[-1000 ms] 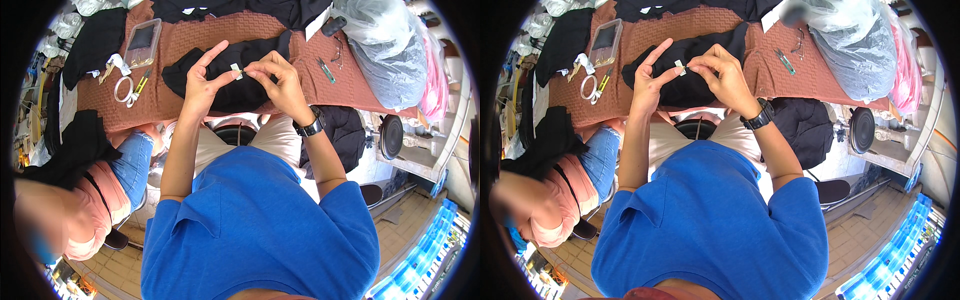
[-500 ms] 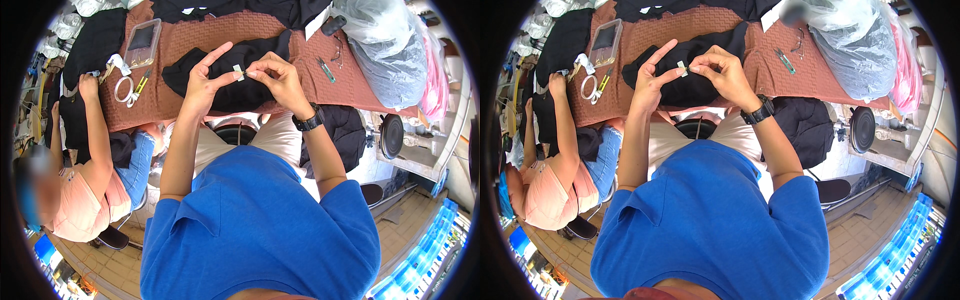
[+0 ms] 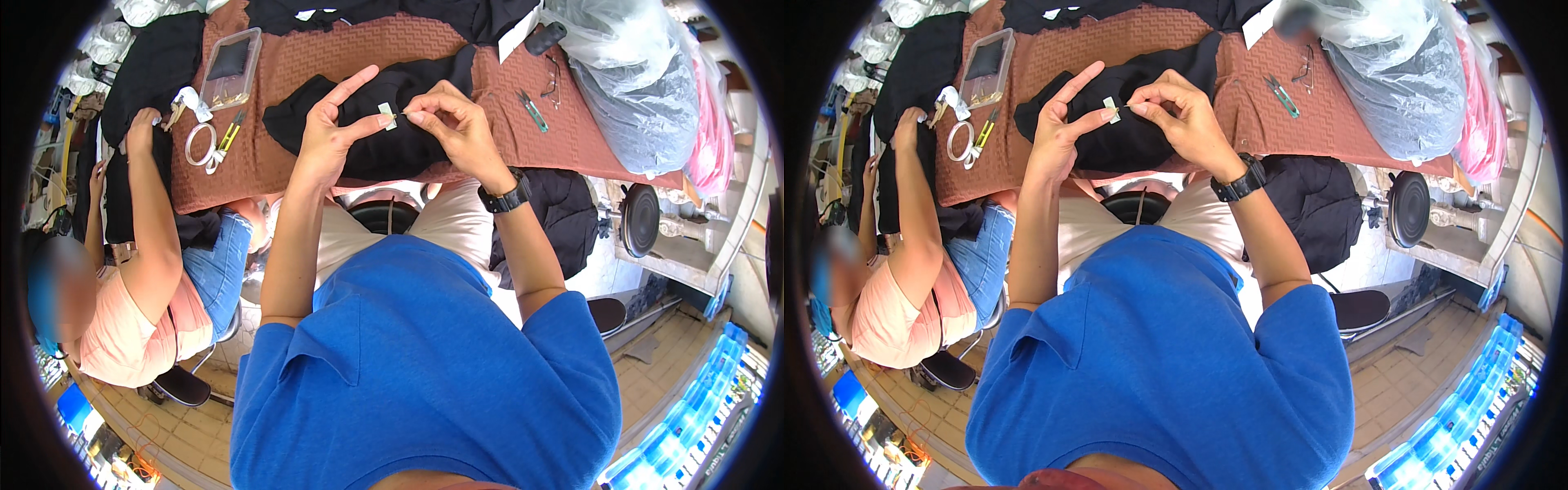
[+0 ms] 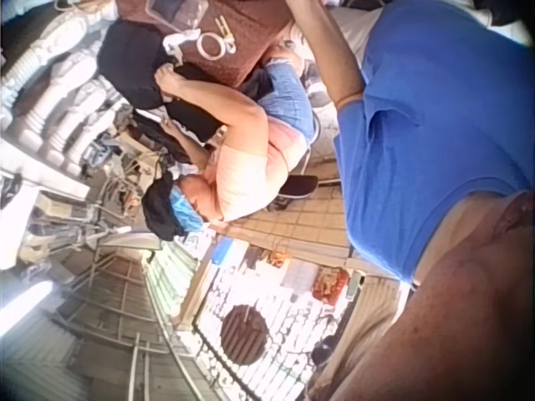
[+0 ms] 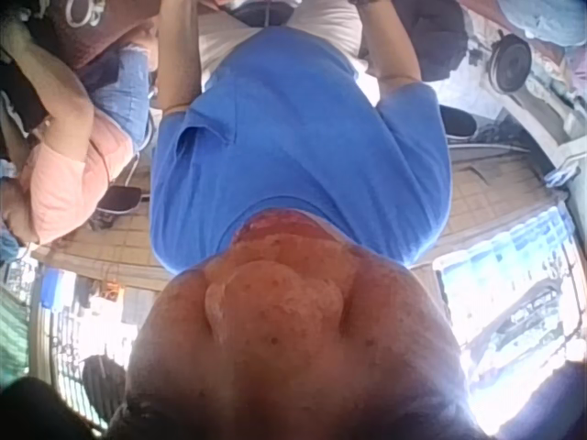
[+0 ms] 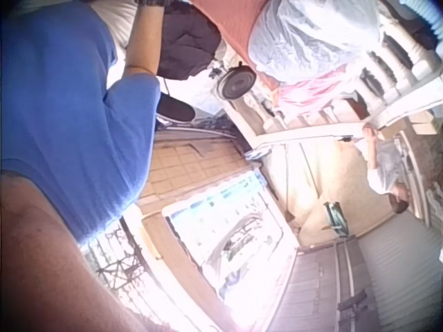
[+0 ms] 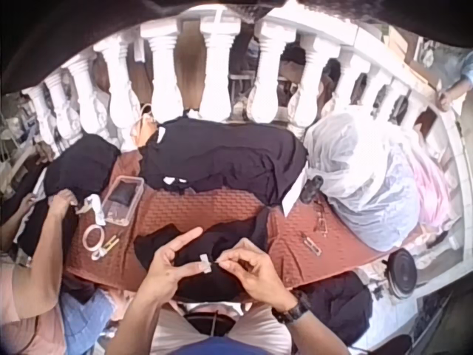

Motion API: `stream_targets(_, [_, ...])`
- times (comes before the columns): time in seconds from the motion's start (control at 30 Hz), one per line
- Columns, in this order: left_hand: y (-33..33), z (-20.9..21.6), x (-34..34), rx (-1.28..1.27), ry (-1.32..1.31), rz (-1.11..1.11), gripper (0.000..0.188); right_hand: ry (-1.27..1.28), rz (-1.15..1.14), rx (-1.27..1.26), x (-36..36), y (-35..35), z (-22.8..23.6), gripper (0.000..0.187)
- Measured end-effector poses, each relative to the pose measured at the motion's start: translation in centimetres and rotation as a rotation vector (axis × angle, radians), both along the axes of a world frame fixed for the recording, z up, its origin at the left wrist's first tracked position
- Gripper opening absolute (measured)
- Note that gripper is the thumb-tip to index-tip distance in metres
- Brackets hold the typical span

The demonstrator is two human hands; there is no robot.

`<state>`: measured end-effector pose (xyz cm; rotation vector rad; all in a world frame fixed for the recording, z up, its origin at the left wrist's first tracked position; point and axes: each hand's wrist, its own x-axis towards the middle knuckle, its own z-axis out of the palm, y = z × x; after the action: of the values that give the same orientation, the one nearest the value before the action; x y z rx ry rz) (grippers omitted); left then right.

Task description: The person positions adhesive labels onto black garments and then uses a small tool to secure or check the attachment.

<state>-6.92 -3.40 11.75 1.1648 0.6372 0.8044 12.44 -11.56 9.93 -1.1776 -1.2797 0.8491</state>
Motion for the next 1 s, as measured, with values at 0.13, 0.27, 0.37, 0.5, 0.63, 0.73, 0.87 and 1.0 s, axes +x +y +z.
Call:
stream_targets(0.13, [0.1,-0.3,-0.2,0.061,0.037,0.039,0.067,-0.175,-0.088,0.093,0.1,-0.4,1.0,0.012])
stream_targets(0.27, [0.0,-0.1,-0.1,0.061,0.006,0.041,0.065,-0.269,-0.074,0.094,-0.4,-0.9,1.9,0.013])
stream_targets(0.37, [-0.1,0.1,-0.1,0.059,0.008,0.036,0.066,-0.307,-0.083,0.104,-0.7,-0.8,2.0,0.013])
stream_targets(0.5, [-0.2,0.1,-0.2,0.053,0.003,0.038,0.066,-0.302,-0.082,0.106,-0.8,-0.7,2.0,0.014])
stream_targets(0.63, [-0.3,0.1,-0.2,0.054,0.009,0.040,0.066,-0.308,-0.082,0.092,-0.8,-0.8,2.0,0.014])
stream_targets(0.73, [-0.3,0.2,-0.1,0.066,0.014,0.038,0.068,-0.314,-0.083,0.100,-0.8,-0.8,2.0,0.013])
stream_targets(0.87, [-0.3,0.2,-0.1,0.072,0.020,0.039,0.068,-0.323,-0.088,0.100,-0.8,-0.8,2.1,0.013])
stream_targets(1.0, [-0.4,0.3,-0.1,0.071,0.013,0.046,0.068,-0.310,-0.090,0.078,-0.9,-0.8,2.1,0.012])
